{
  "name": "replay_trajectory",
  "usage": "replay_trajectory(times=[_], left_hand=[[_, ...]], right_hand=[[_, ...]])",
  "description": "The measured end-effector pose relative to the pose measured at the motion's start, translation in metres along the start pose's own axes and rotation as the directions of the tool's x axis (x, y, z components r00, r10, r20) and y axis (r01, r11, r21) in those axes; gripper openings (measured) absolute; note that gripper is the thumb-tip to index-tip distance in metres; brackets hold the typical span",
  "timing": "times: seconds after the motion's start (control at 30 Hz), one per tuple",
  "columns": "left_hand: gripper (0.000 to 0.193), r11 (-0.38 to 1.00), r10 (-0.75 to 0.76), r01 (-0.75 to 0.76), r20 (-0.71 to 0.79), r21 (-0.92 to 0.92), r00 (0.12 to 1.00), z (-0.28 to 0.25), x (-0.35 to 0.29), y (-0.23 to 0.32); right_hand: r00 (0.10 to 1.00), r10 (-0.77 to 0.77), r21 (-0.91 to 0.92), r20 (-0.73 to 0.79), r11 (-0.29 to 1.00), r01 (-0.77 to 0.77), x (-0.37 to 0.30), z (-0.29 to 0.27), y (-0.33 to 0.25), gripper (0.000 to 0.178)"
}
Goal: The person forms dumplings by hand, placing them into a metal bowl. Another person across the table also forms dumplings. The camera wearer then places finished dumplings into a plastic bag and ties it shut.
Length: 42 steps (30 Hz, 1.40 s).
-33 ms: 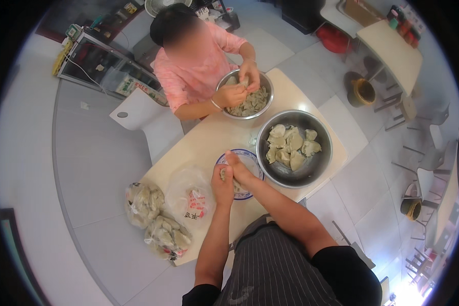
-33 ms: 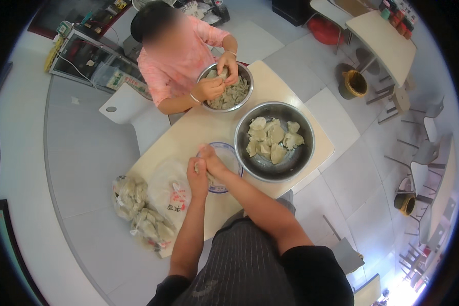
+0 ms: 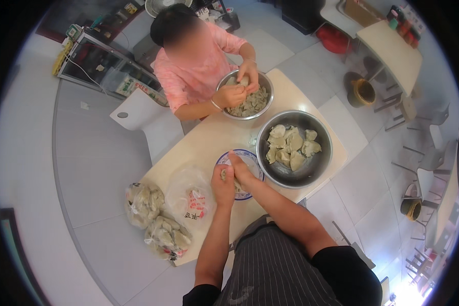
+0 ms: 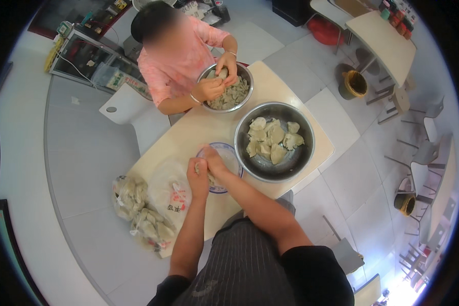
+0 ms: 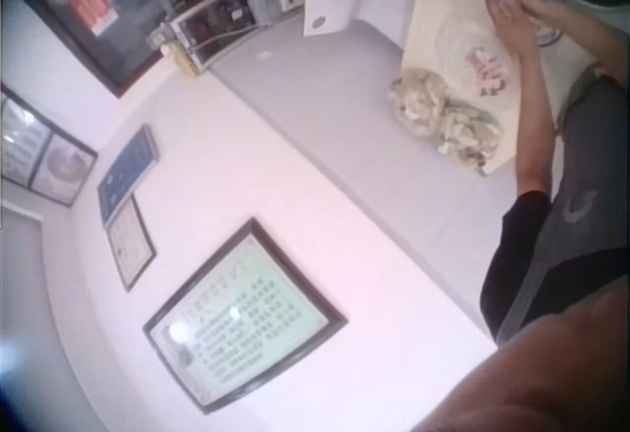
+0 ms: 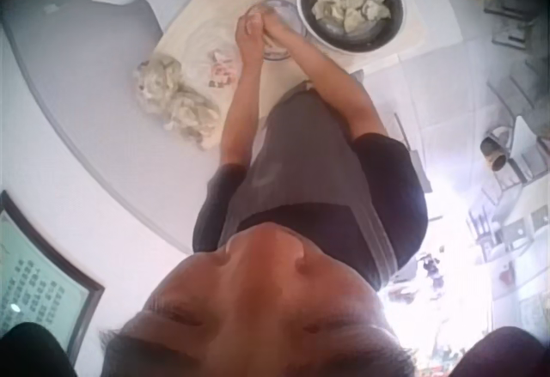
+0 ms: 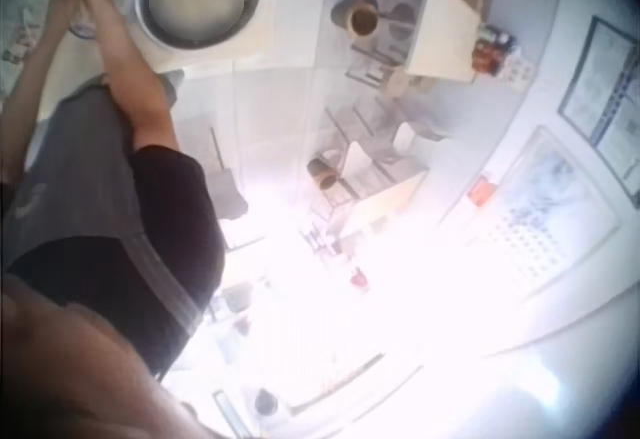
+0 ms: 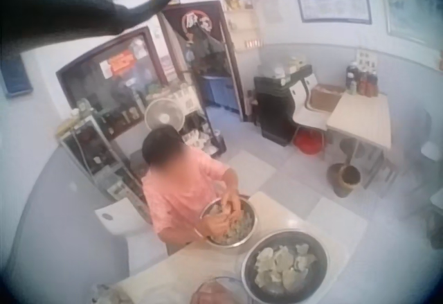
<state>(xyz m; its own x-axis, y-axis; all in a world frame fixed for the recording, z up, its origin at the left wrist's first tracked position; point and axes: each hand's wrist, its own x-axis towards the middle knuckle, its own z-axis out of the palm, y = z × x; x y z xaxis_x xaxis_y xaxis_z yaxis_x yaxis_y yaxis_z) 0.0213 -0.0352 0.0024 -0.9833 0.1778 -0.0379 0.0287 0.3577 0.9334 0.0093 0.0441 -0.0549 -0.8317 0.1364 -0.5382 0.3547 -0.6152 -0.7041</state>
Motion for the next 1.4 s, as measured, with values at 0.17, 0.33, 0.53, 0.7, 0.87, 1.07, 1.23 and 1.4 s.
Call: replay_trajectory(times=[0.17, 0.33, 0.53, 0.7, 0.87, 1.07, 1.23, 1.4], left_hand=[[0.019, 0.911, 0.31, -0.272, -0.079, 0.309, 0.947, 0.002, -0.004, 0.011], [0.019, 0.789, 0.469, -0.392, -0.051, 0.473, 0.882, 0.006, -0.005, 0.029], [0.025, 0.817, 0.47, -0.455, 0.045, 0.354, 0.881, -0.004, 0.001, 0.024], [0.022, 0.809, 0.497, -0.514, 0.134, 0.285, 0.857, -0.008, 0.007, 0.034], [0.019, 0.822, 0.445, -0.461, 0.128, 0.333, 0.886, -0.006, 0.005, 0.03], [0.025, 0.853, 0.37, -0.357, 0.043, 0.38, 0.928, 0.004, 0.004, 0.027], [0.03, 0.863, 0.285, -0.272, 0.034, 0.426, 0.958, 0.011, 0.006, 0.027], [0.031, 0.889, 0.206, -0.181, -0.014, 0.42, 0.978, 0.014, 0.007, 0.022]], right_hand=[[0.904, 0.421, 0.237, -0.07, 0.888, -0.395, -0.051, 0.018, -0.046, 0.054], [0.948, 0.313, 0.235, -0.058, 0.927, -0.292, -0.043, 0.012, -0.021, 0.055], [0.972, 0.204, 0.377, 0.12, 0.896, -0.235, -0.03, 0.013, 0.016, 0.051], [0.989, 0.139, 0.444, 0.053, 0.884, -0.148, -0.036, 0.011, 0.039, 0.023], [0.962, 0.271, 0.474, 0.032, 0.844, -0.253, -0.053, 0.013, 0.006, 0.021], [0.982, 0.18, 0.362, 0.064, 0.913, -0.191, -0.05, 0.005, 0.005, 0.02], [0.987, 0.157, 0.373, 0.008, 0.916, -0.149, -0.045, 0.004, 0.011, 0.022], [0.961, -0.27, -0.177, -0.067, 0.951, 0.255, -0.044, 0.003, 0.012, 0.022]])
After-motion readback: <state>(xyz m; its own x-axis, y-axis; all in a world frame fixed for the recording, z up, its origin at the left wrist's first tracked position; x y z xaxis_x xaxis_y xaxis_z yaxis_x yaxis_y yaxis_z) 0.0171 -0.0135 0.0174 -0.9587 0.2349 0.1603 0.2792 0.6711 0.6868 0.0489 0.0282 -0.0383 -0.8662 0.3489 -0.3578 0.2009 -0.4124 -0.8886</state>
